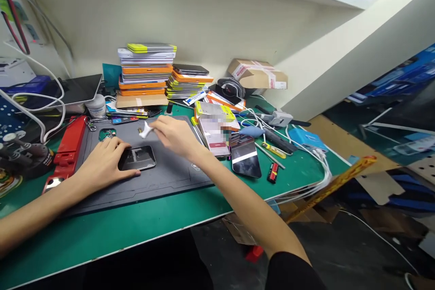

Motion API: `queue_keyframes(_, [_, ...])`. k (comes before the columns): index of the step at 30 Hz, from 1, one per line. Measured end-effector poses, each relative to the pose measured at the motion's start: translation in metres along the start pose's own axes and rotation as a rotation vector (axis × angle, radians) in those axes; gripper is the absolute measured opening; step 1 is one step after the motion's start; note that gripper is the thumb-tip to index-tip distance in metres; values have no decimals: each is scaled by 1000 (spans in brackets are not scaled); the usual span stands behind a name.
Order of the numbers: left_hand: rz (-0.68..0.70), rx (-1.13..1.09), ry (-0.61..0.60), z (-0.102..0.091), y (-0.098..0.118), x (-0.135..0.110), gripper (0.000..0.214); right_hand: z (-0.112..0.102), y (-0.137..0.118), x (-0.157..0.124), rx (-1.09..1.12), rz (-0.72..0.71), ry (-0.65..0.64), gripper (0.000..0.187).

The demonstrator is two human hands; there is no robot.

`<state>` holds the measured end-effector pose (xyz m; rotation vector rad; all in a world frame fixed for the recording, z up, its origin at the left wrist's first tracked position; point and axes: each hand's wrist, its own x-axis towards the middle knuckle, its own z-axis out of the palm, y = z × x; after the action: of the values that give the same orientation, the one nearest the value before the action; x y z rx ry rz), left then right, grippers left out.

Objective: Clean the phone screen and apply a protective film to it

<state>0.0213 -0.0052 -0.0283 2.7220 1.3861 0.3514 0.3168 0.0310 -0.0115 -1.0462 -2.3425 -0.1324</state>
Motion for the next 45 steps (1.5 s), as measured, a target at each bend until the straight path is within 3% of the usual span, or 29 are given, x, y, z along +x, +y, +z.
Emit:
queue_keyframes(3, [-25,-68,-39,-4,-1,0,76,15,10,6,41,71,15,28])
queue_keyframes(8, [-89,-164,-42,-10,-1,0,78,33,1,-9,102,89,-26,22])
queue_keyframes(17, [-84,-182,-77,-13,-7,-2,77,24,3,-6,-45,124,-109,45])
queue_keyframes(24, [-48,-155,-53,-14,-16,4,86,5,-3,1,-187,232,-54,33])
queue_keyframes(28, [-29,-126,-3,-9,-20,9,85,-19,-11,-47,-254,382,36,37])
queue_keyframes(34, [-13,-81,-36,-6,-16,11,86,-62,10,-161,-453,950,212,62])
queue_keyframes(39, [-17,-54,-42,-6,-15,10,83,-79,34,-200,-373,1142,-44,100])
queue_keyframes(45, [5,-81,-16,-5,-17,11,85,-91,51,-208,-402,1203,-198,98])
